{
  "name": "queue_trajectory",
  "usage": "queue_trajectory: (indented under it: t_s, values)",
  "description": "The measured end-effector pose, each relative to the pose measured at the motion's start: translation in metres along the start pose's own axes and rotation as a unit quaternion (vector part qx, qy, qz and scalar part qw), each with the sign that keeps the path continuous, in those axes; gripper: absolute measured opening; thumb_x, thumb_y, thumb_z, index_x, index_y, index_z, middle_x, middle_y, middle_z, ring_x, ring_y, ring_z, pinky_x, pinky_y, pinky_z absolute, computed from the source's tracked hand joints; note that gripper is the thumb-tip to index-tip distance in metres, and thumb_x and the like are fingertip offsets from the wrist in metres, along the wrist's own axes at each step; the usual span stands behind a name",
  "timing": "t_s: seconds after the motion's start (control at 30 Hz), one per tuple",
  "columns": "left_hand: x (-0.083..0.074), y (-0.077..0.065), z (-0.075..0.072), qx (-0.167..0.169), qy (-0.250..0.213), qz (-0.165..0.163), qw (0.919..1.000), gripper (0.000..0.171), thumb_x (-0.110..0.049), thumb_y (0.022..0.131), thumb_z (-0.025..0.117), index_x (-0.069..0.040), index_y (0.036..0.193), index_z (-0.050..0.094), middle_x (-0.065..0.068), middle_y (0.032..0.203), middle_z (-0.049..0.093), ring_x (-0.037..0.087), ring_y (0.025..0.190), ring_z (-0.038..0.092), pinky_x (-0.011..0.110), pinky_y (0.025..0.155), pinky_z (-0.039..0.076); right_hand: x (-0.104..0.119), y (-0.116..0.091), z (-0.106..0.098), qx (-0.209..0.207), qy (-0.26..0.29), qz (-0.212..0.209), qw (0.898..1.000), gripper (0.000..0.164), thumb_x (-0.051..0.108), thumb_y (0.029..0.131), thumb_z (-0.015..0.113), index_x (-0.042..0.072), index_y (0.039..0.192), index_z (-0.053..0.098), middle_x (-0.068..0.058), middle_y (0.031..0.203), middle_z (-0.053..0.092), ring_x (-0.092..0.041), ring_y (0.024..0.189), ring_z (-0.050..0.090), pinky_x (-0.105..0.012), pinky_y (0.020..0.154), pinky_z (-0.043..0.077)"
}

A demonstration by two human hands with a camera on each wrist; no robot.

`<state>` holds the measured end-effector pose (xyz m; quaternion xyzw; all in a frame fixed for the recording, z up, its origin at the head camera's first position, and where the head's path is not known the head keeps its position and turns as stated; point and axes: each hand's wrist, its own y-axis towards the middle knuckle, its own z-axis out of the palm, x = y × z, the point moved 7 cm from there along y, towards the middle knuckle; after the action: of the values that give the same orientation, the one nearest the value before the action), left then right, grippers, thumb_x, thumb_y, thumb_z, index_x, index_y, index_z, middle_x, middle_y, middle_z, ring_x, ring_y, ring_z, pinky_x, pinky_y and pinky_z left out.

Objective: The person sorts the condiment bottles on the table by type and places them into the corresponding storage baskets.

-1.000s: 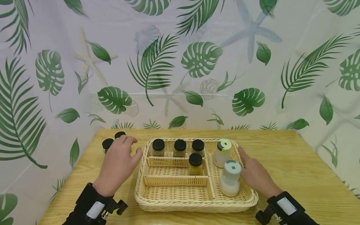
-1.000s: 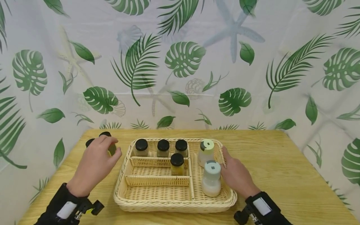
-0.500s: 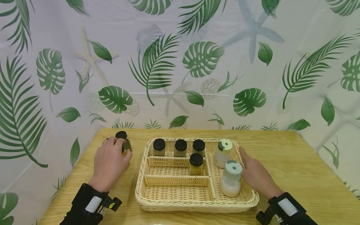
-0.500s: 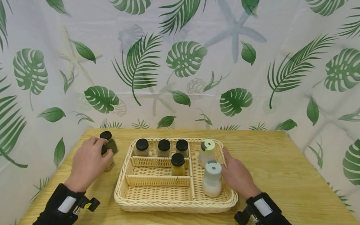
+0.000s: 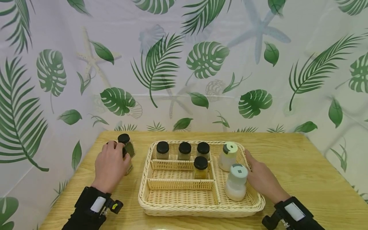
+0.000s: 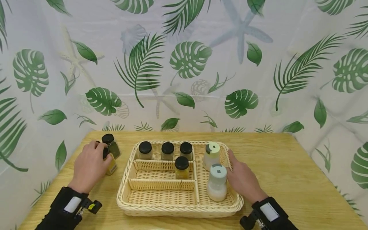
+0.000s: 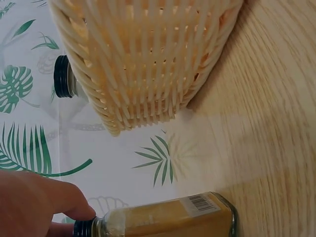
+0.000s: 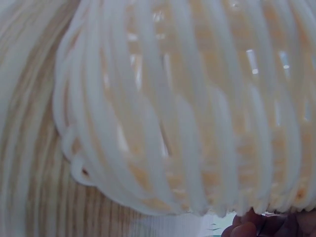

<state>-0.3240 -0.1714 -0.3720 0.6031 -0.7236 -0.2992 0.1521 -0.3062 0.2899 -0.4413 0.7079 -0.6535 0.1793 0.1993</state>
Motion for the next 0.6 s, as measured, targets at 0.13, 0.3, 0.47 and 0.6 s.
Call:
queue_trajectory:
  t_s: [0.13, 0.3, 0.47, 0.6]
  values:
    - [0.0015, 0.0015, 0.0027, 0.004, -0.016, -0.005, 0.9998, 0.028, -0.009, 0.084, 0.072, 0.009, 0.106, 0.068, 0.027, 0.097, 0.061, 0.042, 0.084, 0.059, 0.051, 0.063, 0.052, 0.0003, -0.0007, -0.0020, -0.002, 0.004, 0.002, 1.000, 0.069, 0.030, 0.107, 0.043, 0.000, 0.160, 0.009, -0.032, 0.154, 0.035, -0.048, 0.140, 0.038, -0.063, 0.107, 0.037]
    - [0.0010, 0.0028, 0.0042, 0.004, -0.037, -0.003, 0.9993, 0.027, -0.006, 0.083, 0.073, 0.009, 0.104, 0.067, 0.027, 0.096, 0.059, 0.042, 0.084, 0.057, 0.052, 0.064, 0.052, -0.0003, -0.0016, -0.0037, -0.004, 0.007, 0.002, 1.000, 0.069, 0.028, 0.107, 0.043, -0.001, 0.160, 0.010, -0.032, 0.154, 0.035, -0.049, 0.140, 0.038, -0.064, 0.107, 0.037]
    - [0.0001, 0.0021, 0.0052, 0.005, -0.049, 0.002, 0.9988, 0.024, -0.004, 0.082, 0.072, 0.009, 0.101, 0.066, 0.027, 0.094, 0.058, 0.042, 0.085, 0.055, 0.051, 0.066, 0.050, -0.0019, -0.0017, -0.0030, -0.003, 0.012, 0.006, 1.000, 0.069, 0.030, 0.107, 0.043, 0.001, 0.160, 0.009, -0.031, 0.155, 0.034, -0.048, 0.141, 0.037, -0.064, 0.108, 0.036]
    - [0.0010, -0.0009, 0.0063, 0.008, -0.051, -0.001, 0.9987, 0.024, -0.003, 0.081, 0.072, 0.009, 0.100, 0.066, 0.027, 0.093, 0.058, 0.043, 0.085, 0.054, 0.050, 0.068, 0.049, -0.0007, -0.0018, -0.0025, -0.004, 0.016, 0.004, 1.000, 0.070, 0.033, 0.107, 0.043, 0.001, 0.160, 0.009, -0.031, 0.155, 0.034, -0.047, 0.141, 0.038, -0.063, 0.108, 0.037]
